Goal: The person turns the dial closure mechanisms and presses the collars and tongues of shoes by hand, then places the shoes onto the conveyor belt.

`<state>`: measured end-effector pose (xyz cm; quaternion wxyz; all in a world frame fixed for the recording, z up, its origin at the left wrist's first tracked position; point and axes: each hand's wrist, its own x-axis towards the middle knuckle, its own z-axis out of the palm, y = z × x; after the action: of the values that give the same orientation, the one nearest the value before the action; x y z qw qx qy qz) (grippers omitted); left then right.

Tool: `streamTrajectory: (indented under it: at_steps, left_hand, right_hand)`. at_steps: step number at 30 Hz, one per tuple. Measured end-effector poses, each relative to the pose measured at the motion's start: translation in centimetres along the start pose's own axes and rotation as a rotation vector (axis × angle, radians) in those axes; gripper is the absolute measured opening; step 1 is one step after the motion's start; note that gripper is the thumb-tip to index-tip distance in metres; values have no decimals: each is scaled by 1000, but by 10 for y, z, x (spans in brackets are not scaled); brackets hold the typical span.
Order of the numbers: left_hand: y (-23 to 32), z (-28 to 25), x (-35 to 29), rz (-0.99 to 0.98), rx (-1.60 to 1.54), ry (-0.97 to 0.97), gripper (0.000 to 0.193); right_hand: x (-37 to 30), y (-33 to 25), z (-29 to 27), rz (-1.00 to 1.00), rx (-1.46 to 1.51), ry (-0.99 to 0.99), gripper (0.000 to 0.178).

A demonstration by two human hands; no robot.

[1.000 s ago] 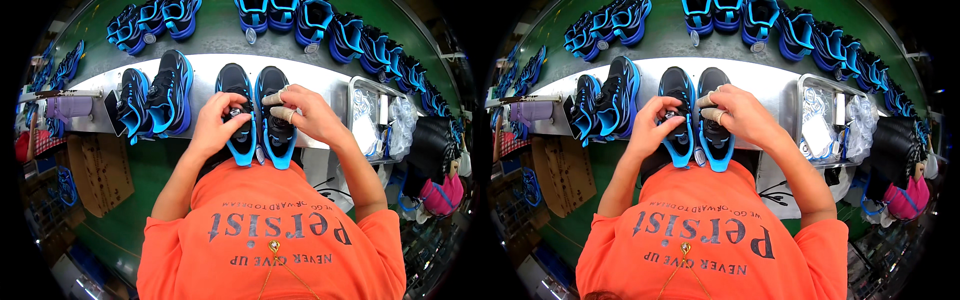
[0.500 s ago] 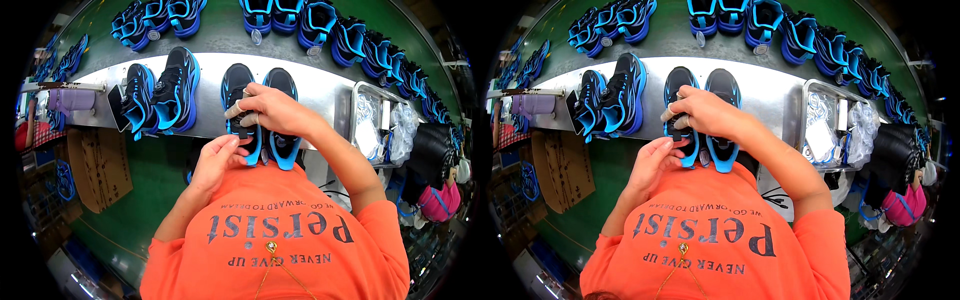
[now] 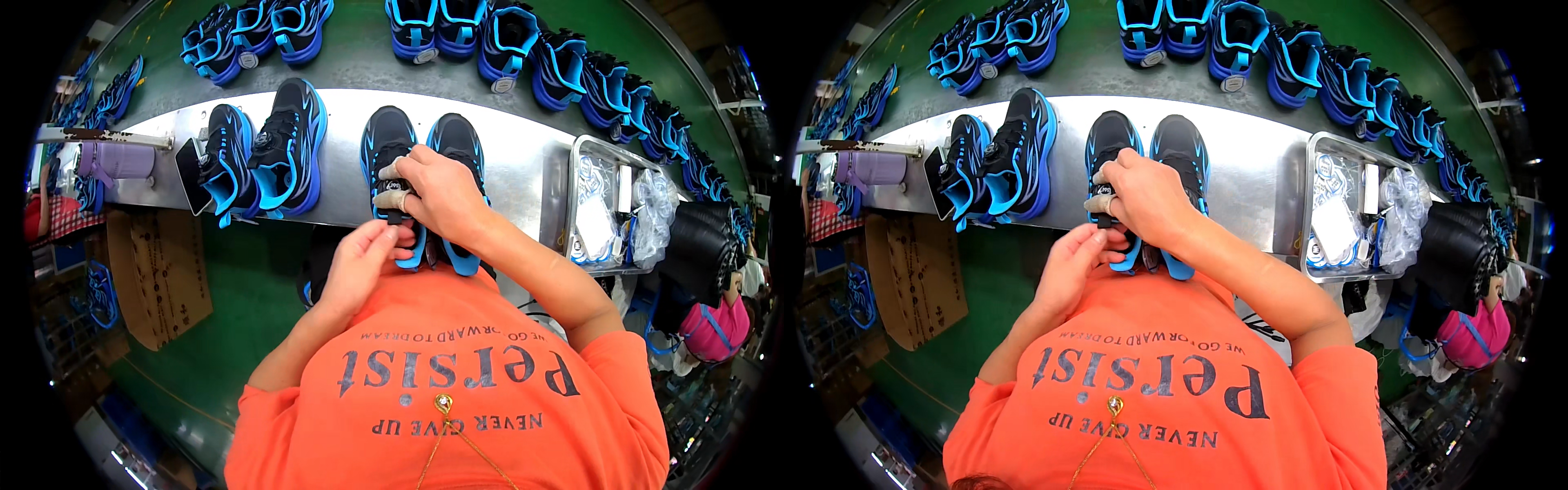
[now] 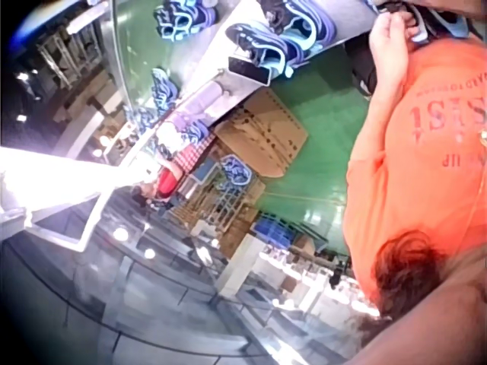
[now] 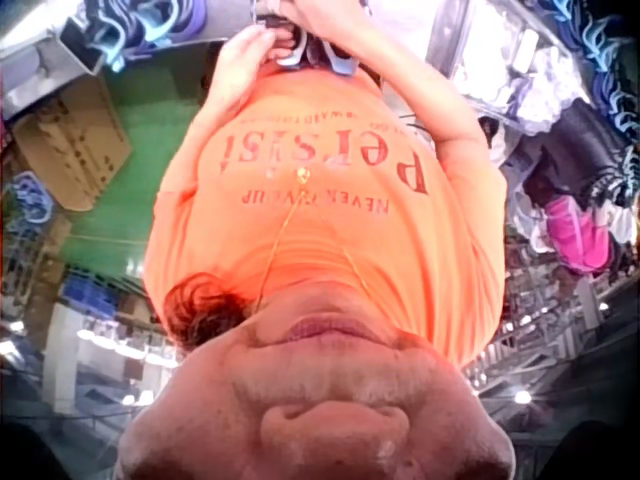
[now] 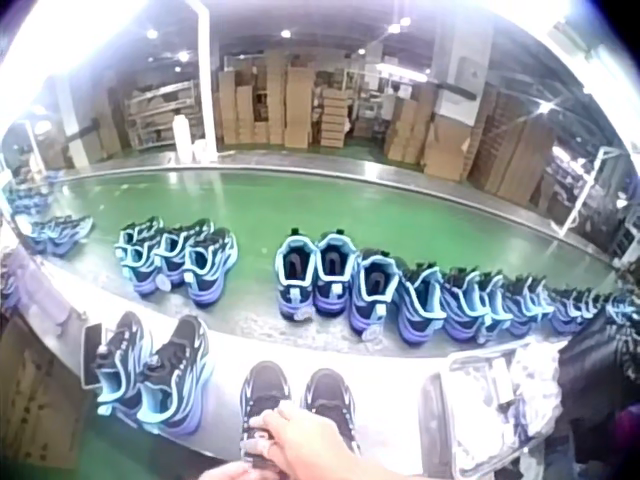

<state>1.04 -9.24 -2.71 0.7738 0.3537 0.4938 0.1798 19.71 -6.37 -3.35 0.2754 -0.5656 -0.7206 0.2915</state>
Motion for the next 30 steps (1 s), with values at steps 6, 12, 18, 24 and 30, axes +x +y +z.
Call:
streamTrajectory:
  at_steps: [6,12,18,24,30]
  left_hand:
    - [14,28,13,586,1278,-179,34]
    - [22,29,46,689,1279,-202,23]
    - [19,15,37,584,1354,-187,20]
    - [63,11,61,701,1360,-152,17]
    - [158,-24,152,845,1547,168,14]
  right_hand:
    - [31,17,-44,45,91,-110,38]
    - [114,62,-103,79,-449,134,62]
    - [180,128,-66,115,-893,123,69]
    - [203,126,-126,129,-290,243,61]
    - [115,23,-203,109,257,296,47]
